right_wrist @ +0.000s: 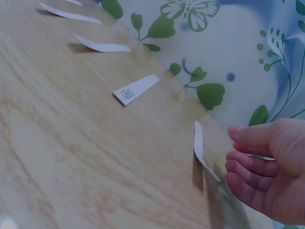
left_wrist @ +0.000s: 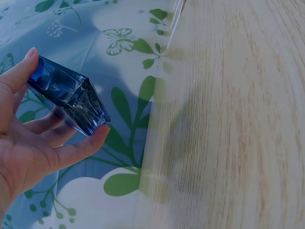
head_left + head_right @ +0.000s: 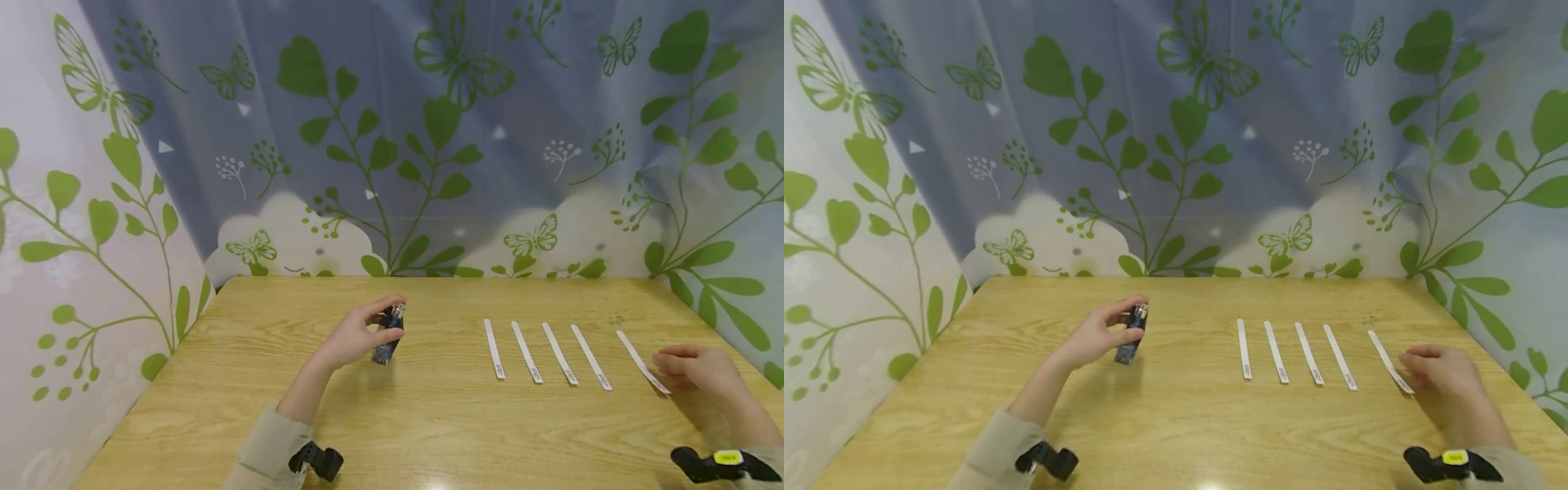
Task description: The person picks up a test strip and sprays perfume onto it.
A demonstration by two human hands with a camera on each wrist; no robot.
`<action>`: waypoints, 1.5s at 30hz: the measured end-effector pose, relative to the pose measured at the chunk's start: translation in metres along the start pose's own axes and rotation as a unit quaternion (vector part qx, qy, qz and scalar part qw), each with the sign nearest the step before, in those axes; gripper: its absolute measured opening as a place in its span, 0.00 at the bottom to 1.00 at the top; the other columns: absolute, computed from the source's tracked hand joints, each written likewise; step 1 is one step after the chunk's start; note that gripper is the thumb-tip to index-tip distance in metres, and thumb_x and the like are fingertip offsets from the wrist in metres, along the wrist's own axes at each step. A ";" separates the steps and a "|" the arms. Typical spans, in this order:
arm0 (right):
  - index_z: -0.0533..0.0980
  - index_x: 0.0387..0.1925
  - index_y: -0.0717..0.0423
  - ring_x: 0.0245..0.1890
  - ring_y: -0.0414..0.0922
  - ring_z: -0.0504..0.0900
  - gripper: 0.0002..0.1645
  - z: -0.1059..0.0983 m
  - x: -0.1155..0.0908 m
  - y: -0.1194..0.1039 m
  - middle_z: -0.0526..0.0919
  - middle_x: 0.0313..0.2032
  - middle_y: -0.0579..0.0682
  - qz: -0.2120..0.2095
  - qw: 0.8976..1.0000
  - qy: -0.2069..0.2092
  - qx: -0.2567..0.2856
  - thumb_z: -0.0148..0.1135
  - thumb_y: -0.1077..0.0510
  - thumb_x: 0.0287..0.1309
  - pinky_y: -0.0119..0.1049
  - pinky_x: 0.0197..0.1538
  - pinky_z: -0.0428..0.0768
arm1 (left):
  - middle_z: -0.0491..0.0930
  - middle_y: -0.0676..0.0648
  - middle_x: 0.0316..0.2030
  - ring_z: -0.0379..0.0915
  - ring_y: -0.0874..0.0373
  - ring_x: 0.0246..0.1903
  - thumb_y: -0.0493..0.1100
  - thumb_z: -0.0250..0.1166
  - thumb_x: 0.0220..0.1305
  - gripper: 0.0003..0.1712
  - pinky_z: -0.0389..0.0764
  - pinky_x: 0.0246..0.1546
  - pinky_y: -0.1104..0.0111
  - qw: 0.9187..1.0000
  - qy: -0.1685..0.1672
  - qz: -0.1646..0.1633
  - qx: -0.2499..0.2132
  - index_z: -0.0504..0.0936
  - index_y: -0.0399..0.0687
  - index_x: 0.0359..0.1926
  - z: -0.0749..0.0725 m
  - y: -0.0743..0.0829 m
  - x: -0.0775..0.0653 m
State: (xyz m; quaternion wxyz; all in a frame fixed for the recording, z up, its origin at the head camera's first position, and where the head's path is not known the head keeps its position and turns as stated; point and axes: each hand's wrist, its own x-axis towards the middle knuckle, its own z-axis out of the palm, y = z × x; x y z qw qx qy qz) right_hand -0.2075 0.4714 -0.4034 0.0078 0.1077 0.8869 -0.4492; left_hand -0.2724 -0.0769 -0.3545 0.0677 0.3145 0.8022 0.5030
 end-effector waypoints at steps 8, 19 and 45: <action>0.64 0.52 0.83 0.27 0.30 0.77 0.35 -0.002 -0.001 -0.021 0.83 0.35 0.51 -0.032 0.999 -0.006 -0.038 0.55 0.50 0.64 0.36 0.33 0.80 | 0.63 0.46 0.64 0.61 0.45 0.60 0.46 0.62 0.63 0.32 0.65 0.55 0.52 1.000 -0.002 0.000 -0.003 0.65 0.52 0.67 -0.001 -0.001 -0.001; 0.63 0.56 0.82 0.30 0.30 0.77 0.37 0.010 0.005 -0.041 0.79 0.45 0.65 -0.058 0.997 -0.031 -0.052 0.53 0.48 0.65 0.34 0.35 0.79 | 0.64 0.47 0.64 0.62 0.46 0.59 0.48 0.63 0.62 0.33 0.66 0.54 0.51 1.000 0.002 0.002 -0.003 0.65 0.54 0.66 -0.001 -0.001 -0.003; 0.68 0.50 0.80 0.30 0.32 0.78 0.36 0.058 0.018 -0.039 0.82 0.38 0.55 -0.064 0.996 -0.065 0.009 0.62 0.49 0.58 0.28 0.34 0.77 | 0.66 0.49 0.62 0.67 0.50 0.55 0.47 0.64 0.61 0.31 0.71 0.48 0.56 1.000 -0.019 0.003 0.001 0.68 0.57 0.65 0.002 -0.002 -0.003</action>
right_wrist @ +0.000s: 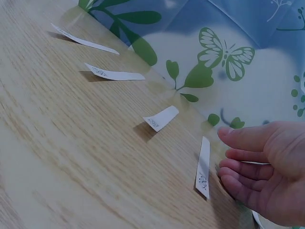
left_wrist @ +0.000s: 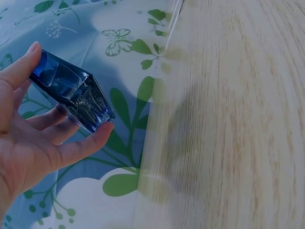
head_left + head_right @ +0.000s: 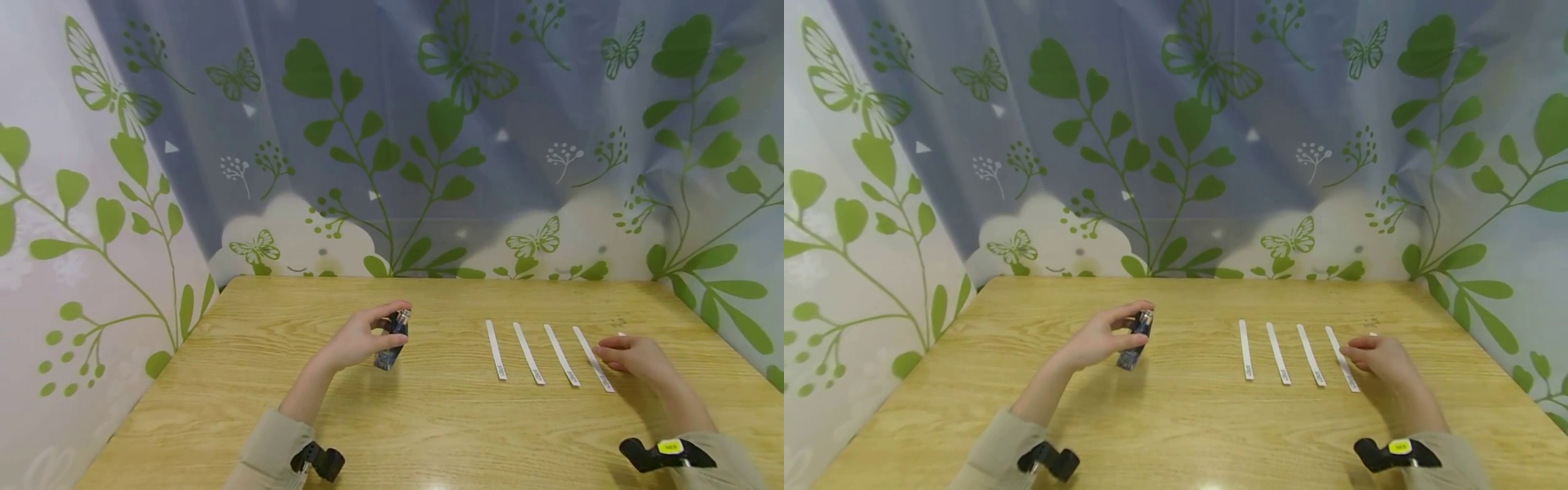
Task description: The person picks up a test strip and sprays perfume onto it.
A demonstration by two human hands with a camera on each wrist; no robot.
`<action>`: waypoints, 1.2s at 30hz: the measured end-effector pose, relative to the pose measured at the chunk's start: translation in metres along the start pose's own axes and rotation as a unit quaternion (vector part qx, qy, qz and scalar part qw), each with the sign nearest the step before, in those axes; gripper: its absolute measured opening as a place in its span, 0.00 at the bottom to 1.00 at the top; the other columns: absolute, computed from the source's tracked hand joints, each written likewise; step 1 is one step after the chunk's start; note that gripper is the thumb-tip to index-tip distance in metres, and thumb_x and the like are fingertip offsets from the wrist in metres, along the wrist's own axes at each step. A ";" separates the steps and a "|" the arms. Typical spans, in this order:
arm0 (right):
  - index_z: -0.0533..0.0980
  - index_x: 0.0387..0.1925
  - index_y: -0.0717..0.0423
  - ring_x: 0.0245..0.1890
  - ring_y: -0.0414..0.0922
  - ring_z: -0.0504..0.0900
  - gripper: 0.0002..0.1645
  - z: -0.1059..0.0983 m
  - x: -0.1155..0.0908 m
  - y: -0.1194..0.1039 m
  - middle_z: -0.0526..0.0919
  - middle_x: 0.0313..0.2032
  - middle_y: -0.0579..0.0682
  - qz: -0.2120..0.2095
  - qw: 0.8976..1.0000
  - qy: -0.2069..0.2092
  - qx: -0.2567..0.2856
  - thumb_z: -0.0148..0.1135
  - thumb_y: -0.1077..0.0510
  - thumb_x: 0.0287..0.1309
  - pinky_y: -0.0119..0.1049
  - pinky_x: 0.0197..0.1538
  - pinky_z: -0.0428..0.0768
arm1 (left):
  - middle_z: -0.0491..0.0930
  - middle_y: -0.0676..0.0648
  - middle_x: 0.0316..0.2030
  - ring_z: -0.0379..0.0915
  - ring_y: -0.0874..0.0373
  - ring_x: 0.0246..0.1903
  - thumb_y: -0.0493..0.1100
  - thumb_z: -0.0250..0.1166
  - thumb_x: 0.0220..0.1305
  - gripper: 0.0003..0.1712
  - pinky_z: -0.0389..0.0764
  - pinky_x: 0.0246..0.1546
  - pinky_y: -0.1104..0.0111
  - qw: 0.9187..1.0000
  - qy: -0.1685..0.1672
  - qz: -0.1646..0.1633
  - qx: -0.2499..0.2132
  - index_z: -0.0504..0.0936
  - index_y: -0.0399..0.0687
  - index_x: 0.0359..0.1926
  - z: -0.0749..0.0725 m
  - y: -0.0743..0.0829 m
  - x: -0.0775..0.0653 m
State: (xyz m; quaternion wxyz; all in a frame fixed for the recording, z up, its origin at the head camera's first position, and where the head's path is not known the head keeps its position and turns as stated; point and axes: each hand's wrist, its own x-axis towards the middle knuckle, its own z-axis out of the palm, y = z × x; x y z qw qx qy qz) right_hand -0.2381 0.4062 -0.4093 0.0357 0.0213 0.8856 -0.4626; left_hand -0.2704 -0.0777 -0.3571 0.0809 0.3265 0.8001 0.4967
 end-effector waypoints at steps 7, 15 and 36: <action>0.72 0.49 0.75 0.35 0.41 0.75 0.33 0.006 -0.003 -0.004 0.79 0.42 0.65 -0.001 0.990 0.036 -0.133 0.63 0.47 0.57 0.33 0.35 0.72 | 0.66 0.48 0.62 0.67 0.49 0.56 0.48 0.63 0.62 0.30 0.70 0.50 0.56 1.000 -0.007 0.000 0.004 0.68 0.57 0.65 0.002 0.002 0.002; 0.78 0.41 0.71 0.33 0.46 0.75 0.27 0.009 -0.004 -0.002 0.82 0.35 0.60 -0.032 0.981 0.057 -0.180 0.68 0.50 0.52 0.38 0.34 0.70 | 0.66 0.49 0.62 0.65 0.48 0.57 0.48 0.63 0.62 0.30 0.69 0.52 0.54 1.000 -0.008 -0.001 0.005 0.67 0.58 0.65 0.002 0.003 0.004; 0.80 0.32 0.70 0.25 0.43 0.73 0.15 0.013 -0.006 -0.007 0.81 0.25 0.52 -0.017 0.981 0.058 -0.183 0.67 0.58 0.50 0.38 0.30 0.70 | 0.64 0.42 0.63 0.62 0.42 0.58 0.40 0.62 0.63 0.30 0.70 0.50 0.54 1.000 -0.008 -0.025 -0.005 0.66 0.47 0.65 -0.001 0.035 -0.009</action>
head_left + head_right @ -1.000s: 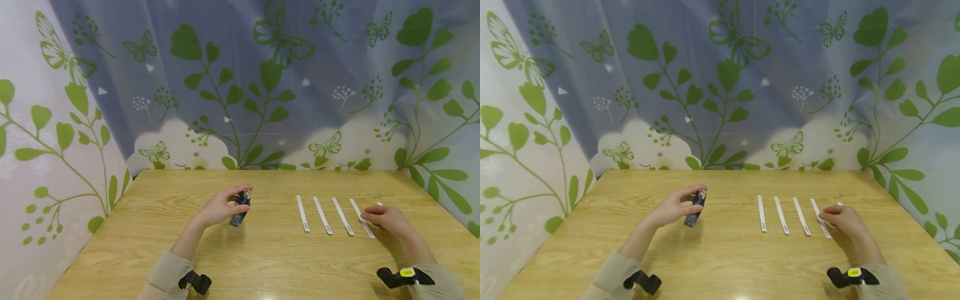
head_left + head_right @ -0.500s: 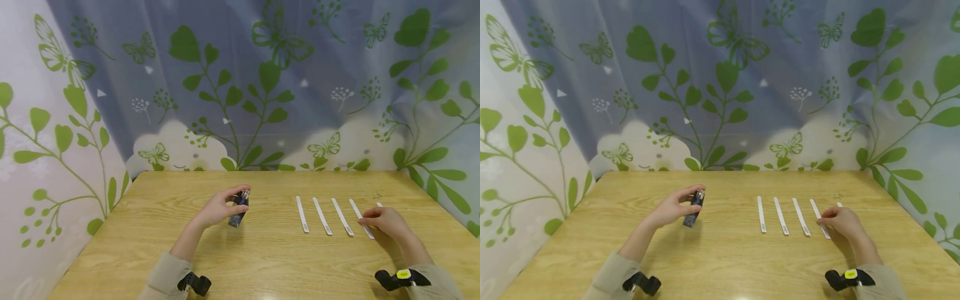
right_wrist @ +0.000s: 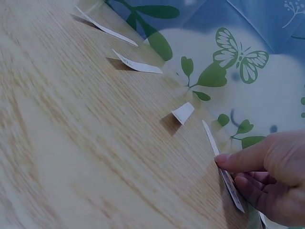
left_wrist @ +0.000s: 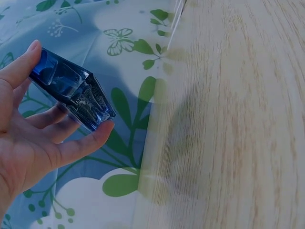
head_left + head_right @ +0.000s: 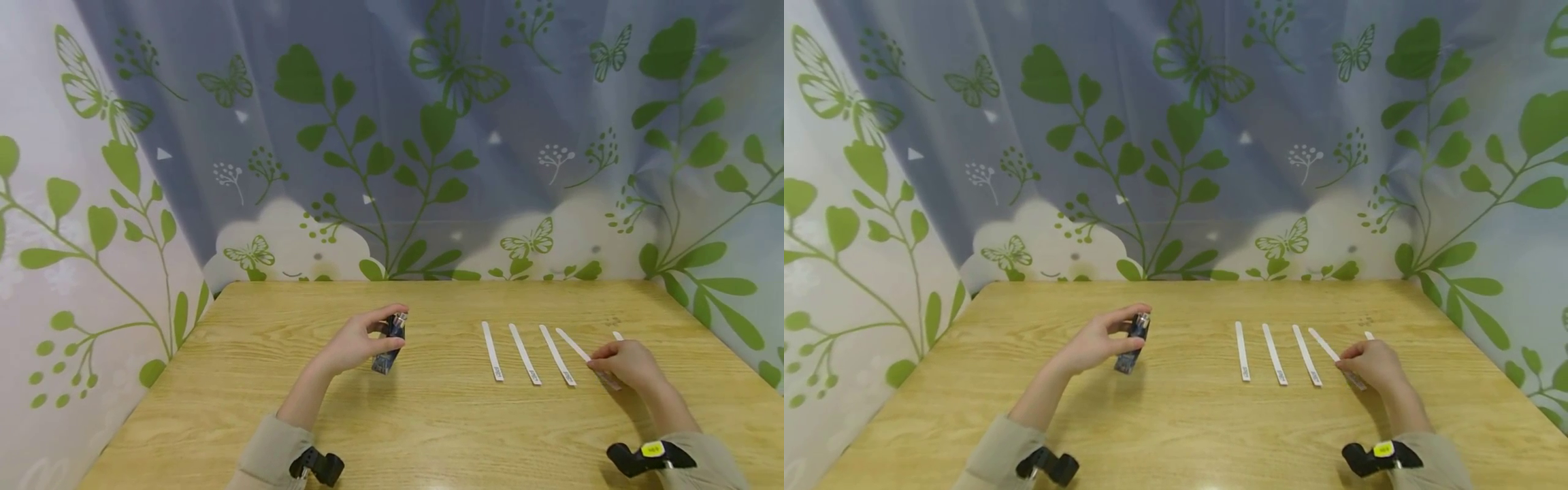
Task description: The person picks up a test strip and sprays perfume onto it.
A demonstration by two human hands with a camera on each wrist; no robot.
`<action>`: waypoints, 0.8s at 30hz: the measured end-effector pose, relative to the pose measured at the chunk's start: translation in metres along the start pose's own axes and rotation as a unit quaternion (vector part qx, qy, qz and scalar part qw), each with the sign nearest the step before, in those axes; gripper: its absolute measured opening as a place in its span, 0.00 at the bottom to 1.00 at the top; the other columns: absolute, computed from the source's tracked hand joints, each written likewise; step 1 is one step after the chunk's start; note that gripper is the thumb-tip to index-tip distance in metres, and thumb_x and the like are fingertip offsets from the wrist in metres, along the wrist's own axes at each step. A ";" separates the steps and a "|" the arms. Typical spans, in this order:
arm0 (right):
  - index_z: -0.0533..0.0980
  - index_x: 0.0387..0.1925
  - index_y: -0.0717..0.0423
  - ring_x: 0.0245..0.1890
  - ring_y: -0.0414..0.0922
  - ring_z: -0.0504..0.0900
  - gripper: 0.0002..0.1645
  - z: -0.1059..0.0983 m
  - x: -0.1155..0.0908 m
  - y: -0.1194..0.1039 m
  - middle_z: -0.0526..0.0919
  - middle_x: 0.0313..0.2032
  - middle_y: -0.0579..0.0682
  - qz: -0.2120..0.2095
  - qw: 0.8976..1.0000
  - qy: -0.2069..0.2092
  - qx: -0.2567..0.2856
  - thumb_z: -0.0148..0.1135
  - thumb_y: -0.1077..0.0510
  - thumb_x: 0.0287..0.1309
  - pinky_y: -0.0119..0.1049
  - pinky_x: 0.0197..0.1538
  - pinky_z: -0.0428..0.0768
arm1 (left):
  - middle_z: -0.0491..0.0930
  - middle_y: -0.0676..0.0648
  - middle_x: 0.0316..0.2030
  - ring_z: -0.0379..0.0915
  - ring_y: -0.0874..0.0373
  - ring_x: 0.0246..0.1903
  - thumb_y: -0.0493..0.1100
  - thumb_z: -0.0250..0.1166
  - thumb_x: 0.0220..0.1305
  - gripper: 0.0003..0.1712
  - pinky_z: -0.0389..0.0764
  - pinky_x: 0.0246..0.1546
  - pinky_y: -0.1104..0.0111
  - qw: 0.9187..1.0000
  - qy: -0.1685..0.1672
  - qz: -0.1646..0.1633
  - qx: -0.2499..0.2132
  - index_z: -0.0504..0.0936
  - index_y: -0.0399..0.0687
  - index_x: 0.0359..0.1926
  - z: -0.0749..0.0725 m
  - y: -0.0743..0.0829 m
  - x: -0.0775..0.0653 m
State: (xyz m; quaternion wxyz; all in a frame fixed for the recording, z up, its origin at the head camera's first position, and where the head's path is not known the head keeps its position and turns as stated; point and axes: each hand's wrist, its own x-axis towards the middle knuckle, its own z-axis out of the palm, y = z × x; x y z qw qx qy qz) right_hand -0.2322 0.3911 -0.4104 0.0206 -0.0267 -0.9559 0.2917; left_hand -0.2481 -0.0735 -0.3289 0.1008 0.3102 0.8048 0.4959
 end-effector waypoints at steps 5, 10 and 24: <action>0.79 0.30 0.71 0.19 0.42 0.71 0.12 0.001 -0.001 -0.002 0.76 0.18 0.45 0.013 1.000 -0.007 0.022 0.64 0.62 0.51 0.35 0.25 0.69 | 0.63 0.43 0.64 0.60 0.42 0.60 0.40 0.62 0.63 0.30 0.66 0.54 0.51 1.000 0.000 0.001 0.000 0.66 0.47 0.65 0.000 0.001 -0.001; 0.78 0.29 0.72 0.19 0.42 0.70 0.11 0.002 0.000 -0.002 0.75 0.18 0.46 0.016 0.999 -0.005 0.038 0.64 0.64 0.50 0.34 0.23 0.68 | 0.63 0.43 0.64 0.59 0.42 0.61 0.40 0.62 0.63 0.30 0.64 0.56 0.49 1.000 0.001 0.002 0.000 0.66 0.47 0.65 0.000 0.000 -0.001; 0.77 0.28 0.67 0.25 0.43 0.71 0.08 0.000 0.001 -0.002 0.77 0.24 0.51 0.007 1.000 0.002 0.008 0.64 0.63 0.50 0.38 0.30 0.68 | 0.64 0.47 0.63 0.65 0.46 0.57 0.49 0.64 0.61 0.31 0.74 0.41 0.61 1.000 0.014 -0.006 -0.013 0.66 0.61 0.65 -0.003 -0.036 0.010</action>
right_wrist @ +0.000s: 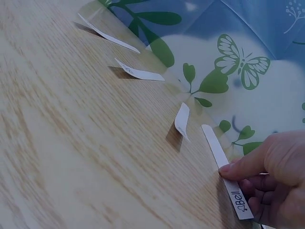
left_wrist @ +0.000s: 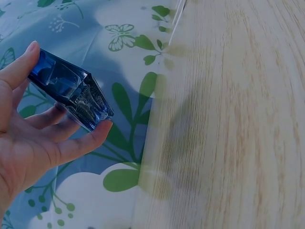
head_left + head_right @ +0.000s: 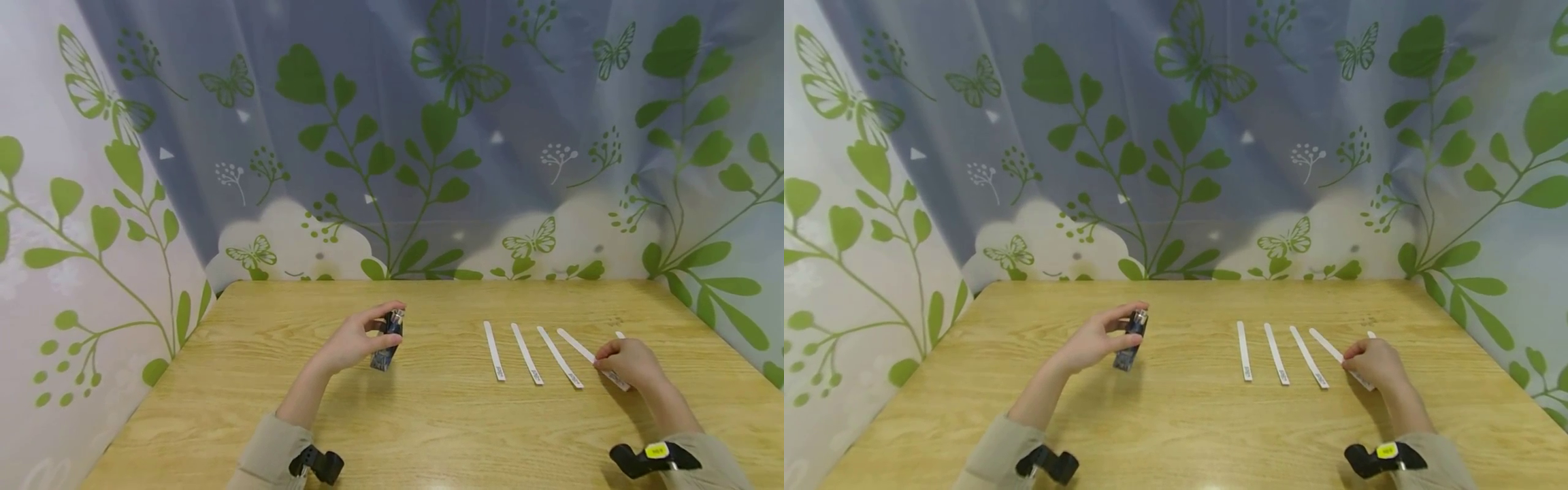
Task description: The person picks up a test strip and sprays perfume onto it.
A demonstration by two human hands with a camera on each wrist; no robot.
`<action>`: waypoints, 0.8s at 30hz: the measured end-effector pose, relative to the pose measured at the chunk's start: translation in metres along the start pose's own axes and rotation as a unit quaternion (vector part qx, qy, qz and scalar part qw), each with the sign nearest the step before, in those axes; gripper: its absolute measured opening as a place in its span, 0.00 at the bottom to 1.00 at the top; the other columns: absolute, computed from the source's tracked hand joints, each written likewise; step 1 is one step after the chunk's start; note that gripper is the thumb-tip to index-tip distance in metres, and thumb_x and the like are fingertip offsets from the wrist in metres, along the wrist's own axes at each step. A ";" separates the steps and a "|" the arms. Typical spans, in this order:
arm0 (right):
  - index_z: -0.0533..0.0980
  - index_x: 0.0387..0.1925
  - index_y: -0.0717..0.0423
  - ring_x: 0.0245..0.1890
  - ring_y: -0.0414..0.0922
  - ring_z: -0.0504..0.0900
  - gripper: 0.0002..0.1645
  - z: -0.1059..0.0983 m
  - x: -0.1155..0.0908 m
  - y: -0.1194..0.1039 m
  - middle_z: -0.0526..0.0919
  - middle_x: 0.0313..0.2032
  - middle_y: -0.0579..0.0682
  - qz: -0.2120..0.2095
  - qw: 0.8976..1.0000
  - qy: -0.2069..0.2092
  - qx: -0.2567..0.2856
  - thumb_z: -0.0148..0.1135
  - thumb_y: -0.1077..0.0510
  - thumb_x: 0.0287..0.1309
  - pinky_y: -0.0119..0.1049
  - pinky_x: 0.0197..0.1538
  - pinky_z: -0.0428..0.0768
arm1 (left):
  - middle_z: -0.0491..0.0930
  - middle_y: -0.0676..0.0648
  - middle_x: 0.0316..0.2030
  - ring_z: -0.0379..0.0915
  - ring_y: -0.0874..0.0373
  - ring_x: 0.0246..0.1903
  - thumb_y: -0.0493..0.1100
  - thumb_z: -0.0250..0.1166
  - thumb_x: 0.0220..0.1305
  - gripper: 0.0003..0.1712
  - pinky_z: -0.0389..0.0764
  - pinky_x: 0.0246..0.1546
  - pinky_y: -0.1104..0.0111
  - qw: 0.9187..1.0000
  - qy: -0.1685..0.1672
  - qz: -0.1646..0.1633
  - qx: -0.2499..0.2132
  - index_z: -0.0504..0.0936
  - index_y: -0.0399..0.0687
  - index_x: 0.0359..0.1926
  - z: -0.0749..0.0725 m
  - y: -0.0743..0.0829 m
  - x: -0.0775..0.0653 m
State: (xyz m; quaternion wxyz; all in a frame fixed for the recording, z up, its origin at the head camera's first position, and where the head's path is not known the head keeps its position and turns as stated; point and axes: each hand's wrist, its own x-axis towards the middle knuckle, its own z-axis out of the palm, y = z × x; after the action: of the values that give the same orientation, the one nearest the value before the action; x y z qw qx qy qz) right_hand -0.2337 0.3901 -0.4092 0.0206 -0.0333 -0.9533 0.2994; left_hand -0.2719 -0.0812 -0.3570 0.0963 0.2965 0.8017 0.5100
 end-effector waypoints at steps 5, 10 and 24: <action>0.76 0.34 0.73 0.25 0.42 0.71 0.14 -0.001 -0.001 0.004 0.78 0.26 0.52 0.008 1.000 -0.006 0.022 0.63 0.63 0.51 0.37 0.29 0.69 | 0.61 0.48 0.65 0.63 0.45 0.58 0.49 0.64 0.61 0.32 0.74 0.43 0.60 1.000 0.003 -0.004 -0.011 0.66 0.60 0.66 -0.001 0.001 -0.001; 0.69 0.45 0.80 0.21 0.40 0.69 0.22 -0.006 -0.006 0.005 0.74 0.23 0.46 0.029 0.995 -0.026 0.097 0.58 0.62 0.56 0.33 0.25 0.70 | 0.60 0.48 0.65 0.63 0.45 0.58 0.49 0.64 0.61 0.33 0.75 0.43 0.60 1.000 0.009 -0.009 -0.022 0.65 0.59 0.66 -0.002 0.001 -0.003; 0.70 0.48 0.74 0.29 0.39 0.70 0.24 -0.017 -0.010 -0.021 0.71 0.29 0.44 0.043 0.975 -0.068 0.208 0.54 0.54 0.64 0.34 0.33 0.74 | 0.60 0.48 0.66 0.62 0.45 0.58 0.51 0.63 0.61 0.33 0.75 0.44 0.57 1.000 0.013 0.000 -0.023 0.64 0.61 0.67 -0.003 -0.003 -0.001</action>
State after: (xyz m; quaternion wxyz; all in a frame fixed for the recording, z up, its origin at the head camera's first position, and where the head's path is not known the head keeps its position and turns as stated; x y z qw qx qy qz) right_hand -0.2241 0.3816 -0.3834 -0.0511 -0.0487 -0.8669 0.4934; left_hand -0.2733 -0.0849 -0.3585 0.0920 0.2877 0.7909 0.5322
